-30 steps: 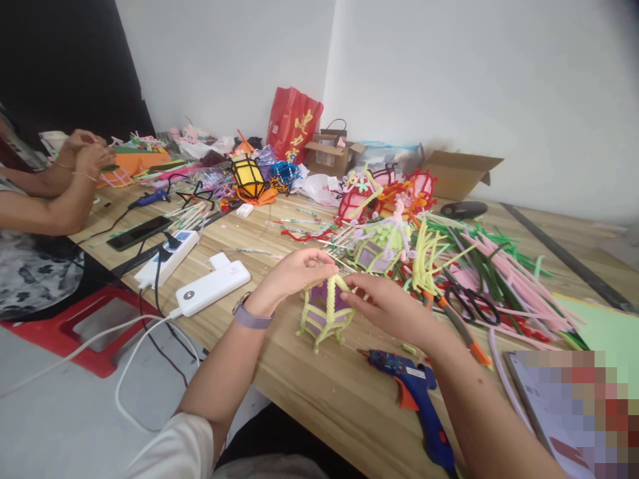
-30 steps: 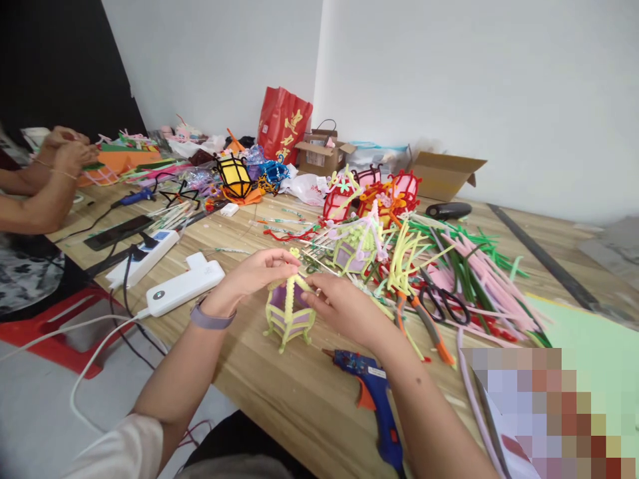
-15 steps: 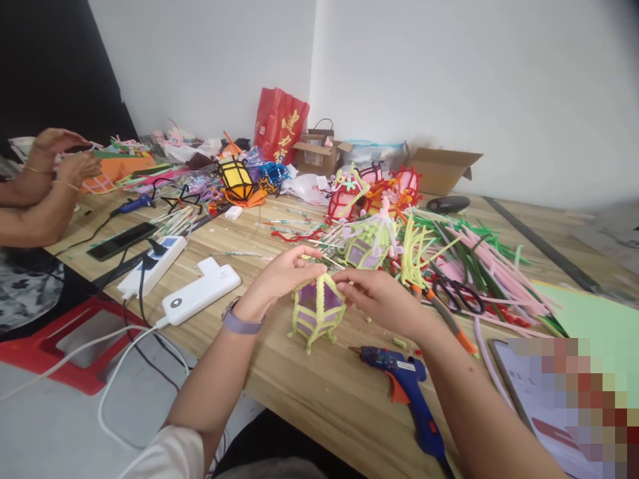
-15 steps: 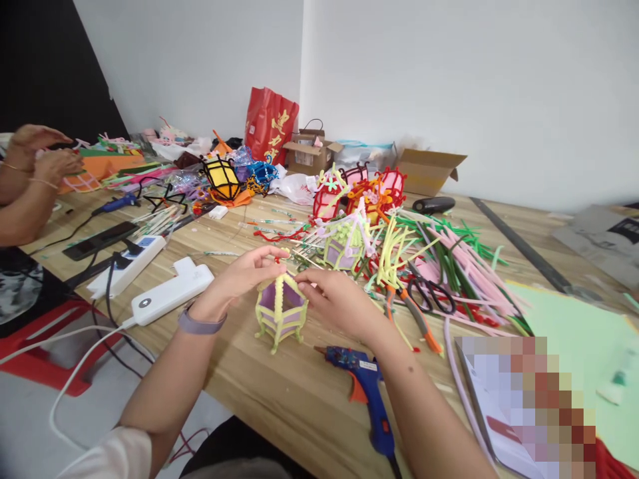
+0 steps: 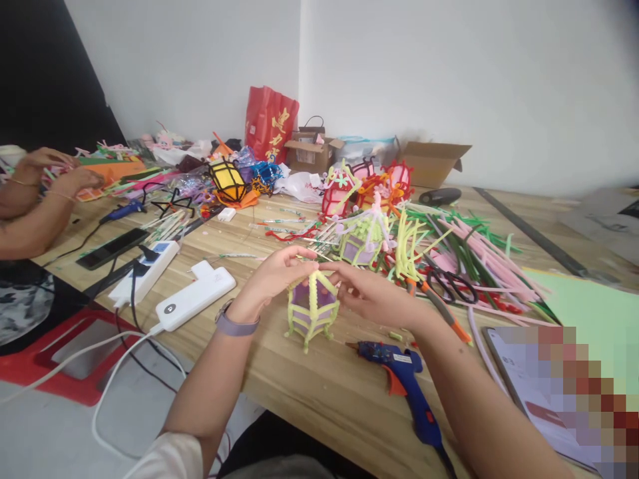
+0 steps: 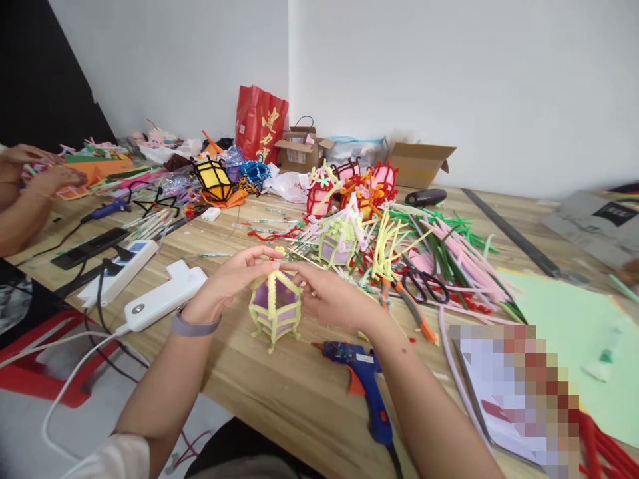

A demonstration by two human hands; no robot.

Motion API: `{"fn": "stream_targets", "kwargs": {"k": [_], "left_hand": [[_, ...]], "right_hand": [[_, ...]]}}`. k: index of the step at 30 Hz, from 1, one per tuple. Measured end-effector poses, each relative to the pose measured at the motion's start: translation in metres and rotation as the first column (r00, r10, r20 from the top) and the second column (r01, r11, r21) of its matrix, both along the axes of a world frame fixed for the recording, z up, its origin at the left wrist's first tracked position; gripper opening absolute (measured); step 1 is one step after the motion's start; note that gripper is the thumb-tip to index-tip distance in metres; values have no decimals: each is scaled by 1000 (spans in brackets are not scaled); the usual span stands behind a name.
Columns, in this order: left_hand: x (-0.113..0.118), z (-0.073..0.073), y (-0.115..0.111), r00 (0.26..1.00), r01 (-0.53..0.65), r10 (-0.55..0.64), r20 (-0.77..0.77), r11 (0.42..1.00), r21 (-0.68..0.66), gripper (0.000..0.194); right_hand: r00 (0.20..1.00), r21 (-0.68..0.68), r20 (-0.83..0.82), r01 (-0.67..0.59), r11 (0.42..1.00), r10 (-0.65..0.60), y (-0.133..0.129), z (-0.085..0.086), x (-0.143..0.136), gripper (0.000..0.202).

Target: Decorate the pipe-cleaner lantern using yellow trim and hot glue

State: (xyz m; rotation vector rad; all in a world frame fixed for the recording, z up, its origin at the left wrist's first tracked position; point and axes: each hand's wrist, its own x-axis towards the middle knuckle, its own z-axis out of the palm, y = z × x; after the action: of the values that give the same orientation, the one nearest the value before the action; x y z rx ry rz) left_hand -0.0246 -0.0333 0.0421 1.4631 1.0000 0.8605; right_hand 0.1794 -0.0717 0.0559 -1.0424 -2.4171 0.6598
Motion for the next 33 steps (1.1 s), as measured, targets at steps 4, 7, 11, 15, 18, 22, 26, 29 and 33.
{"fn": "stream_targets", "kwargs": {"k": [4,7,11,15,18,22,26,29,33], "left_hand": [[0,0,-1,999,-11,13,-53,999,40,36],[-1,-1,-1,997,0,6,-72,996,89,32],[0,-2,0,997,58,-53,-49,994,90,33],[1,-1,-1,995,93,-90,-36,991,94,33],[-1,-2,0,991,125,-116,-73,983,132,35],[-4,-6,4,976,166,-131,-175,965,202,41],[-5,-7,5,961,185,-116,-252,945,271,44],[-5,-7,5,958,192,-115,-264,939,286,44],[-6,-6,5,954,215,-138,-267,935,284,45]], "right_hand": [[1000,-19,-25,-8,1000,8,2,-4,-1,62],[999,-4,-29,-23,1000,23,3,-3,-2,62],[1000,-5,-18,-18,1000,18,2,-1,-3,63],[1000,-16,-12,-3,1000,3,2,1,-3,63],[1000,-5,-5,-15,1000,15,2,1,-2,59],[1000,-2,-2,-12,1000,12,2,1,-2,62],[1000,-25,14,2,1000,-1,2,1,-2,64],[1000,-26,16,-8,1000,8,2,2,-1,65],[1000,-46,2,-19,999,19,2,2,-1,64]]}}
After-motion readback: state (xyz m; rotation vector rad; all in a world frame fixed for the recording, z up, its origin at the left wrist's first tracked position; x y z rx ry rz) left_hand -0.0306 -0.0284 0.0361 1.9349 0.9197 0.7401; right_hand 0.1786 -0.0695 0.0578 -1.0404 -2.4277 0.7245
